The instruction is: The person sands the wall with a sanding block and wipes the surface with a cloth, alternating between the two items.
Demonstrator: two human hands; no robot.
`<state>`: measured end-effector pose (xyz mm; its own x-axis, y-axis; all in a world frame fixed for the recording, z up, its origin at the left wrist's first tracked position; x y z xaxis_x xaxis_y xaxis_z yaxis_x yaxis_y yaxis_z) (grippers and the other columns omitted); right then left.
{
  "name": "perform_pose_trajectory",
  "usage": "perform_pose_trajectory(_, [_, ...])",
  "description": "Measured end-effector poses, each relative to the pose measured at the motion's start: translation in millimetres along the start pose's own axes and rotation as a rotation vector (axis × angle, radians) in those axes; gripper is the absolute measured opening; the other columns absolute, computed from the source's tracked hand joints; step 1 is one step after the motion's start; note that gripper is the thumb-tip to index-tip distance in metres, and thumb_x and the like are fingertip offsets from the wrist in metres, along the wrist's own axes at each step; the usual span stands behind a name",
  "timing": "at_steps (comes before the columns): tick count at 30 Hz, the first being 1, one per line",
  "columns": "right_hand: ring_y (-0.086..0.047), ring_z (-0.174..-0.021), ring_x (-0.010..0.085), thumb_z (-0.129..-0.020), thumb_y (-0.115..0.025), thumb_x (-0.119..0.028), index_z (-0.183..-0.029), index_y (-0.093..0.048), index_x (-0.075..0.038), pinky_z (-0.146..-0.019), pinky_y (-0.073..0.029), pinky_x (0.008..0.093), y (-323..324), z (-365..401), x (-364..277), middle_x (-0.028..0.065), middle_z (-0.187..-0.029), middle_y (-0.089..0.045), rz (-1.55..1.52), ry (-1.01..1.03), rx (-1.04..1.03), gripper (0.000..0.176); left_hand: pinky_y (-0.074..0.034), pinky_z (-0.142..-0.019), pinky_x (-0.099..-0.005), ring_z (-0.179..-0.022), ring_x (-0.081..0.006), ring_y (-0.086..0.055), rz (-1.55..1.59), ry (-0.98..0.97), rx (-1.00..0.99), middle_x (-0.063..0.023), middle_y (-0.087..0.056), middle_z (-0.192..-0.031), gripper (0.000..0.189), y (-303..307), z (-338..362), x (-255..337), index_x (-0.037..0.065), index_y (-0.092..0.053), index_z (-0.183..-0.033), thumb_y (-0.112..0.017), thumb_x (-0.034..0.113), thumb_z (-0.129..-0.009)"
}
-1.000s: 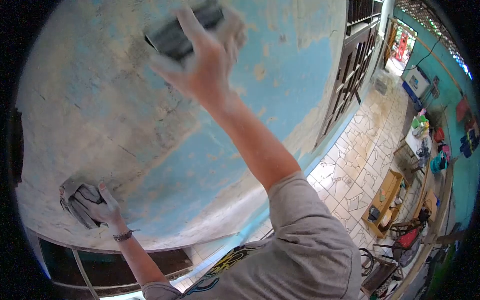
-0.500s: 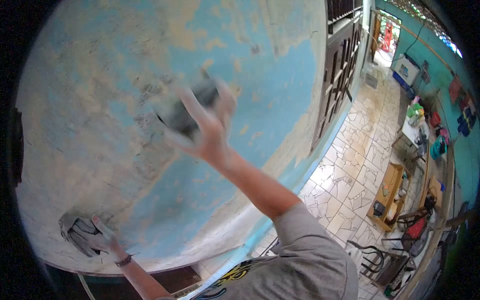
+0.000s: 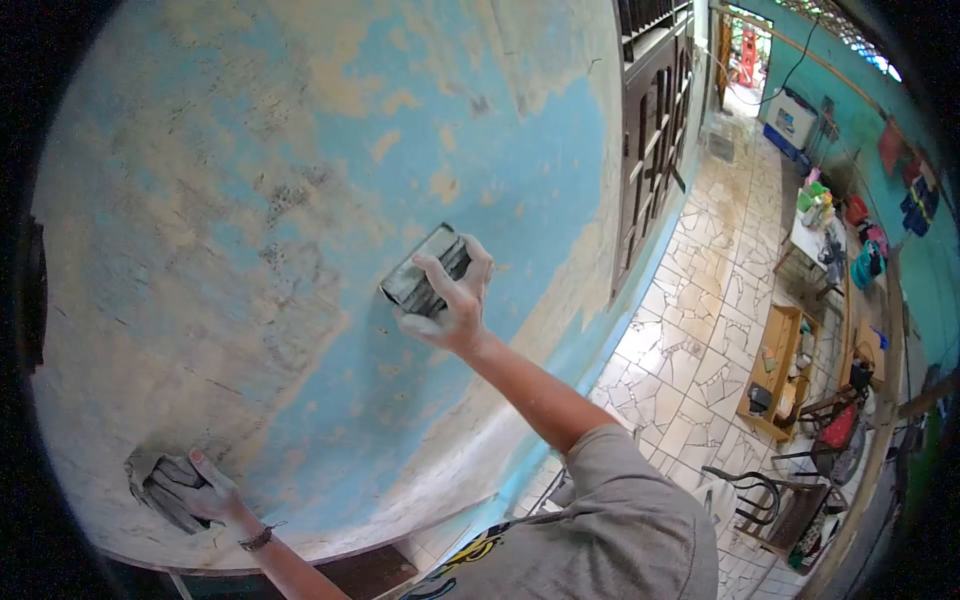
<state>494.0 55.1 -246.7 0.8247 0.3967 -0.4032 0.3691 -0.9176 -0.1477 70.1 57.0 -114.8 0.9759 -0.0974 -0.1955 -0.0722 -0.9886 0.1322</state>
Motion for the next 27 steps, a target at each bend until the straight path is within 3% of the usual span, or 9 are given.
perform_pose_trajectory(4, [-0.045,-0.114,0.0374,-0.057,-0.084,-0.025,-0.117,-0.064,-0.001,-0.095,-0.039,0.0466,-9,-107,-27,0.0244,-0.128,-0.044,-0.038,0.144,0.117,0.068,-0.031,-0.108,-0.051,-0.129,-0.0475,-0.042,-0.035,-0.004,-0.016,-0.0306,-0.046,-0.14,0.078,-2,2,-6,-0.011,-0.043,-0.137,-0.056,0.053,-0.094])
perform_pose_trajectory(7, [-0.045,-0.114,0.0368,-0.058,-0.086,-0.04,-0.121,-0.066,-0.01,-0.097,-0.036,0.05,-22,-191,-47,0.019,-0.124,-0.05,0.047,0.183,0.119,0.073,-0.03,-0.109,-0.0513,-0.13,-0.0474,-0.041,0.006,0.018,0.01,-0.0308,-0.045,-0.141,0.077,-1,2,-6,-0.011,-0.043,-0.137,-0.055,0.052,-0.094])
perform_pose_trajectory(10, [-0.044,-0.115,0.0367,-0.059,-0.085,-0.05,-0.122,-0.067,-0.016,-0.097,-0.035,0.0506,-27,-206,-43,0.0163,-0.121,-0.054,0.011,0.154,0.159,0.073,-0.029,-0.109,-0.0512,-0.132,-0.047,-0.04,0.026,0.037,0.02,-0.031,-0.045,-0.141,0.076,-4,7,-11,-0.01,-0.043,-0.137,-0.056,0.051,-0.094])
perform_pose_trajectory(13, [-0.043,-0.118,0.0368,-0.058,-0.083,-0.039,-0.119,-0.065,-0.005,-0.1,-0.035,0.0497,-10,-150,-33,0.0217,-0.126,-0.053,0.035,0.102,0.084,0.072,-0.029,-0.109,-0.0512,-0.132,-0.0471,-0.04,-0.031,0.041,-0.032,-0.0311,-0.044,-0.141,0.077,-5,8,-12,-0.011,-0.042,-0.138,-0.056,0.051,-0.094])
perform_pose_trajectory(17, [-0.043,-0.117,0.0398,-0.057,-0.083,-0.033,-0.112,-0.064,0.002,-0.099,-0.038,0.0487,8,-2,20,0.0276,-0.126,-0.05,0.08,-0.096,-0.048,0.069,-0.028,-0.11,-0.0512,-0.132,-0.0475,-0.039,-0.027,0.039,0.004,-0.031,-0.044,-0.142,0.076,-7,10,-11,-0.011,-0.041,-0.138,-0.057,0.05,-0.094])
perform_pose_trajectory(20, [-0.044,-0.116,0.0404,-0.057,-0.083,-0.032,-0.111,-0.064,0.002,-0.098,-0.038,0.0494,8,-6,18,0.027,-0.127,-0.05,0.066,-0.043,-0.019,0.066,-0.028,-0.11,-0.0505,-0.132,-0.0478,-0.039,0.026,0.059,-0.02,-0.0309,-0.043,-0.142,0.076,-3,6,-11,-0.011,-0.041,-0.139,-0.057,0.049,-0.094])
perform_pose_trajectory(21, [-0.041,-0.119,0.0401,-0.05,-0.085,-0.037,-0.114,-0.069,-0.011,-0.097,-0.033,0.0496,6,-20,23,0.0245,-0.124,-0.048,0.015,-0.065,0.023,0.071,-0.028,-0.111,-0.0502,-0.132,-0.0477,-0.039,0.05,0.074,-0.029,-0.0309,-0.043,-0.142,0.076,-4,7,-13,-0.011,-0.04,-0.139,-0.058,0.048,-0.094])
perform_pose_trajectory(23, [-0.04,-0.119,0.041,-0.053,-0.086,-0.041,-0.117,-0.068,-0.013,-0.097,-0.032,0.0519,-1,-97,0,0.0247,-0.126,-0.045,-0.033,0.076,0.142,0.073,-0.027,-0.111,-0.0501,-0.133,-0.0474,-0.037,0.04,0.088,-0.04,-0.0311,-0.042,-0.143,0.077,-8,11,-13,-0.011,-0.039,-0.14,-0.057,0.049,-0.095])
perform_pose_trajectory(27, [-0.04,-0.119,0.0434,-0.057,-0.086,-0.043,-0.122,-0.066,-0.018,-0.096,-0.032,0.0574,-21,-222,-36,0.0229,-0.128,-0.044,0.015,0.149,0.105,0.073,-0.027,-0.112,-0.0505,-0.136,-0.0469,-0.034,-0.001,0.057,-0.052,-0.0317,-0.04,-0.145,0.078,-7,7,-11,-0.011,-0.038,-0.141,-0.054,0.051,-0.096])
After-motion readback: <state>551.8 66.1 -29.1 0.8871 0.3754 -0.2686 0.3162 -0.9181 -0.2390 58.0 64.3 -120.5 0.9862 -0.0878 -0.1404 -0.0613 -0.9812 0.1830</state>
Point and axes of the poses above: each hand's wrist, its own z-axis away from the middle knuckle, its own y-axis out of the back of the hand, x = y × z, the point moved 7 cm from there along -z, towards the middle knuckle
